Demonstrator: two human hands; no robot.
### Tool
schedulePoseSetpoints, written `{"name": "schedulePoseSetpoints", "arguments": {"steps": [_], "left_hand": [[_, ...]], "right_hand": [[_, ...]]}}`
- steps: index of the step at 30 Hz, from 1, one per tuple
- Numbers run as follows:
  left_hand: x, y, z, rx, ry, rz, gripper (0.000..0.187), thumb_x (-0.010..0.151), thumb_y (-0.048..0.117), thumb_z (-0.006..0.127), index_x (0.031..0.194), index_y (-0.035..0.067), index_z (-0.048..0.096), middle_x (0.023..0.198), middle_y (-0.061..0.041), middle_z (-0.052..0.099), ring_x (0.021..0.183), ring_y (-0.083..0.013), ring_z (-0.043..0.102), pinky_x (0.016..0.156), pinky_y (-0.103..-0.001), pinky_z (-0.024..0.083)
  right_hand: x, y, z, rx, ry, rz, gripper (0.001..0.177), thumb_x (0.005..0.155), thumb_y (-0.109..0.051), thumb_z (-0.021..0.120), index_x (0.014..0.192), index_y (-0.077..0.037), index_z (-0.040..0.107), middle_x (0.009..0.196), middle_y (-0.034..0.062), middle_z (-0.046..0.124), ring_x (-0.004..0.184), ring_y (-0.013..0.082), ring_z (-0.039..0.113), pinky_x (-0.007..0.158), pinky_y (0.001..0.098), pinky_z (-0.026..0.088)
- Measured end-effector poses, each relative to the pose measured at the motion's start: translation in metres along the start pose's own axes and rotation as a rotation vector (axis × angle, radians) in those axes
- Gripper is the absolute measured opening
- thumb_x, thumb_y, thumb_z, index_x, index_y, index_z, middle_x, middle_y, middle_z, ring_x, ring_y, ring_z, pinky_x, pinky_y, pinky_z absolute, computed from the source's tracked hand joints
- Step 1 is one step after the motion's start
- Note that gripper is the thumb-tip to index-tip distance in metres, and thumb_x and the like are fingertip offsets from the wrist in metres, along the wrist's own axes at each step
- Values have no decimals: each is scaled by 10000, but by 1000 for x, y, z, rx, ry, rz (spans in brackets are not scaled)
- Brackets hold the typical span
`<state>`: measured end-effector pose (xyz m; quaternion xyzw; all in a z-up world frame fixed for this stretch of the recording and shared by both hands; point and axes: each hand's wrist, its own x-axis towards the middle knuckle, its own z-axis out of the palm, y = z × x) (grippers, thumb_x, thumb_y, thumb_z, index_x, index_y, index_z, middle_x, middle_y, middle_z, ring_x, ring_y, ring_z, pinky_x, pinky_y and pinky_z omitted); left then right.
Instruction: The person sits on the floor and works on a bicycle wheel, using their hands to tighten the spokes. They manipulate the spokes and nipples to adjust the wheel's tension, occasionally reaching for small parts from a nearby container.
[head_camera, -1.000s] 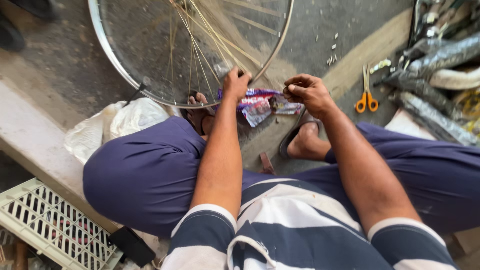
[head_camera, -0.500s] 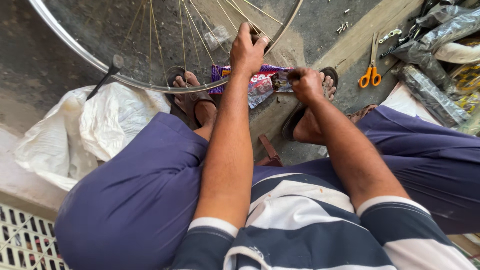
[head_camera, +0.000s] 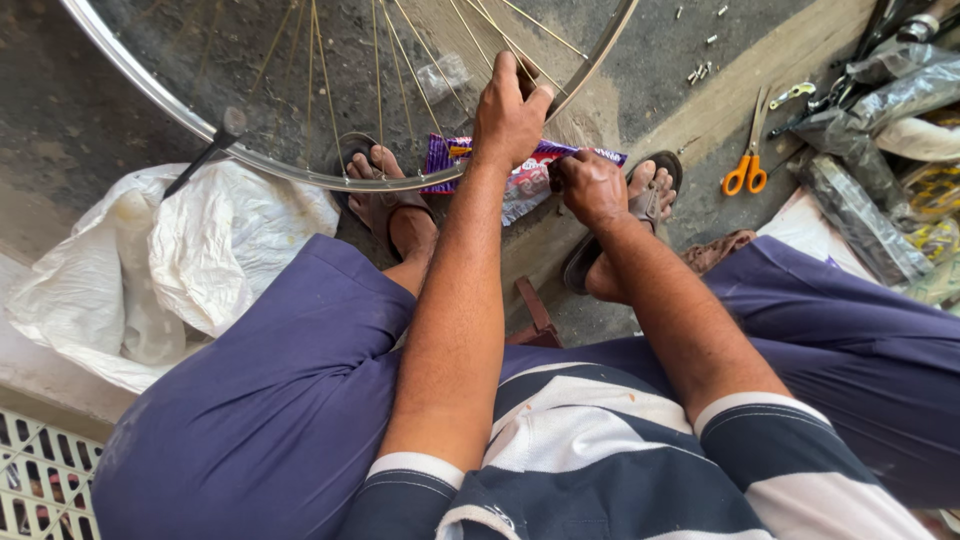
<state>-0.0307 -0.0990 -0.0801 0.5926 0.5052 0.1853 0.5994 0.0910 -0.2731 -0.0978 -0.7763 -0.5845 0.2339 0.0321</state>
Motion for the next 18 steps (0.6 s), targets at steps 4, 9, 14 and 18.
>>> {"name": "schedulePoseSetpoints", "arguments": {"steps": [4,9,14,18], "left_hand": [[-2,7,-1,-25,57,30,340,849,247,670,1067,39,511,965,-177,708,894,-354,697,791,-458,553],[2,17,7,-82,132,0,296,820,247,659,996,29,562,918,-176,723,856,-359,711,801,-455,551],[3,28,7,-108,138,-105,263,823,257,643,964,45,576,887,-137,737,823,-329,733,781,-453,553],[2,33,3,-80,125,-93,250,829,266,642,965,63,589,879,-115,735,810,-291,733,765,-435,559]], "right_hand": [[0,-4,-7,-13,19,-74,228,776,-160,776,949,-37,694,943,204,693,877,387,690,767,469,563],[5,-2,-26,1016,-42,387,207,897,-5,718,1103,-21,712,1024,152,747,888,258,728,793,357,608],[9,1,-65,1766,-189,463,194,989,10,657,1177,48,689,1023,135,739,882,229,731,791,354,626],[9,-7,-82,1866,-225,426,208,989,-9,663,1186,58,674,1010,151,736,888,239,730,799,360,623]]}}
